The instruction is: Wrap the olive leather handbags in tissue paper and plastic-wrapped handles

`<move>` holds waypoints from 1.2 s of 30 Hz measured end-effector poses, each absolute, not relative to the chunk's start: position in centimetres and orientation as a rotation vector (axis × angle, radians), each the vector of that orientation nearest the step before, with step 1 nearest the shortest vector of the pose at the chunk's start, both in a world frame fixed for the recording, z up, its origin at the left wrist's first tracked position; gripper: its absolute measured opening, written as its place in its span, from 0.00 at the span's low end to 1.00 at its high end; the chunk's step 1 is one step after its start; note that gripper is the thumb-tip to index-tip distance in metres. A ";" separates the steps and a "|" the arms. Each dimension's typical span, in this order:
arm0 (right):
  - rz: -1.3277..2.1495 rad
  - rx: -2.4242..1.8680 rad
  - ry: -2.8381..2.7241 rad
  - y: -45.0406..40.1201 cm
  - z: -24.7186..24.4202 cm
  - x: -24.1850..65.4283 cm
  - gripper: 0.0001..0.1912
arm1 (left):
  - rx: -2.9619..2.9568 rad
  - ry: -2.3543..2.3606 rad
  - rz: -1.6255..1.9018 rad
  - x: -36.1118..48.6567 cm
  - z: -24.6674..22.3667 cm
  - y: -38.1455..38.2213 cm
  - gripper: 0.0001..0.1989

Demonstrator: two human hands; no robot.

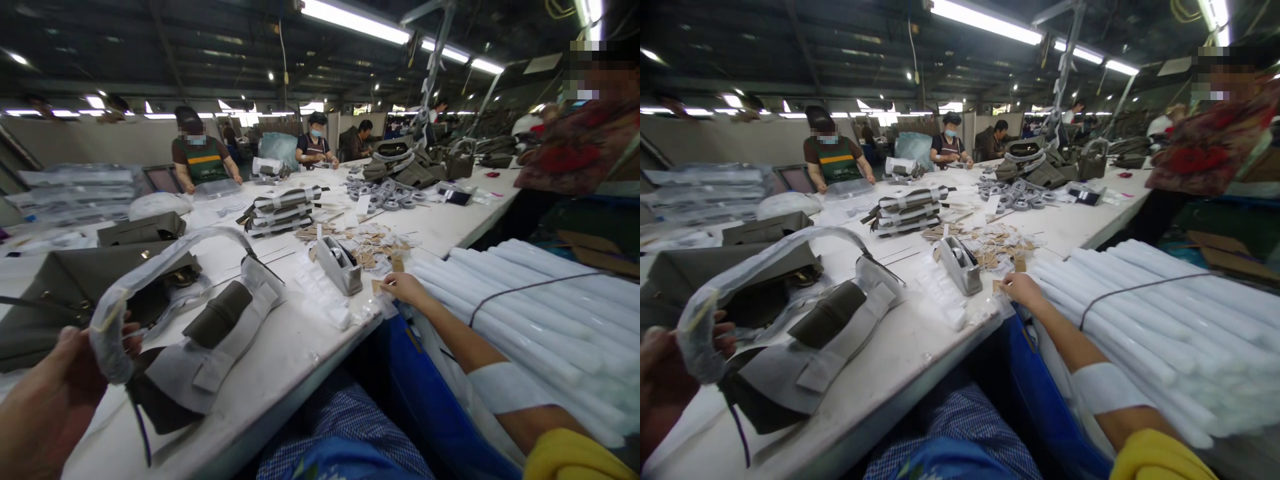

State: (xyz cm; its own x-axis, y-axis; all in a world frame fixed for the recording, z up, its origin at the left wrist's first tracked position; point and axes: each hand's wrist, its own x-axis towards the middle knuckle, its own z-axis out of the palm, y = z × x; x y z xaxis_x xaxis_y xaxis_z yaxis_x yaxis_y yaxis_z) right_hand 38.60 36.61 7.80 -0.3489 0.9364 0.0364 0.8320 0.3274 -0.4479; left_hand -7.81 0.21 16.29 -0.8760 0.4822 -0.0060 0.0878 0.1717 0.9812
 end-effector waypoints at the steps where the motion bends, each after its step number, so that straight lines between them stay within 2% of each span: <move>1: 0.544 -1.555 -2.295 36.5 8.5 38.4 0.10 | 0.514 2.052 1.752 -7.8 17.1 0.3 0.22; 6: 0.861 -1.227 -2.179 34.3 13.1 35.8 0.18 | 0.521 1.787 1.630 -8.0 19.0 1.3 0.22; 10: 1.320 -0.844 -1.969 31.0 16.5 31.1 0.20 | 0.784 1.607 1.472 -7.3 19.2 3.3 0.21; 13: 1.472 -0.592 -1.992 28.4 17.9 26.8 0.21 | 1.035 1.509 1.306 -6.0 20.4 4.9 0.19; 16: 1.486 -0.374 -2.095 26.1 18.5 22.5 0.19 | 1.266 1.363 1.085 -4.3 22.0 6.4 0.27; 21: 1.359 -0.223 -2.152 22.8 18.2 16.7 0.16 | 1.675 1.418 0.997 -1.8 23.3 8.7 0.21; 26: 1.265 -0.236 -2.043 21.4 17.0 14.4 0.13 | 1.600 1.596 1.165 -1.3 22.9 9.8 0.16; 29: 1.358 -0.294 -1.852 21.1 15.4 14.3 0.16 | 1.516 1.591 1.242 -2.0 22.2 10.2 0.17; 34: 1.413 -0.382 -1.886 20.3 12.4 14.4 0.29 | 1.360 1.489 1.323 -3.1 20.5 10.9 0.16; 36: 1.459 -0.413 -1.880 20.0 11.9 14.3 0.27 | 1.304 1.440 1.357 -3.1 20.1 11.0 0.16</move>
State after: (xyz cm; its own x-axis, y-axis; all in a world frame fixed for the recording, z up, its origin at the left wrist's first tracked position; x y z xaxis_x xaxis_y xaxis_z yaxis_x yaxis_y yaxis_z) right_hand 14.34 20.00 11.92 -0.6966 0.6339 0.3362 -0.1682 0.3112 -0.9353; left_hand -3.10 11.00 20.06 -0.1968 0.9734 0.1171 0.1747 -0.0828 0.9811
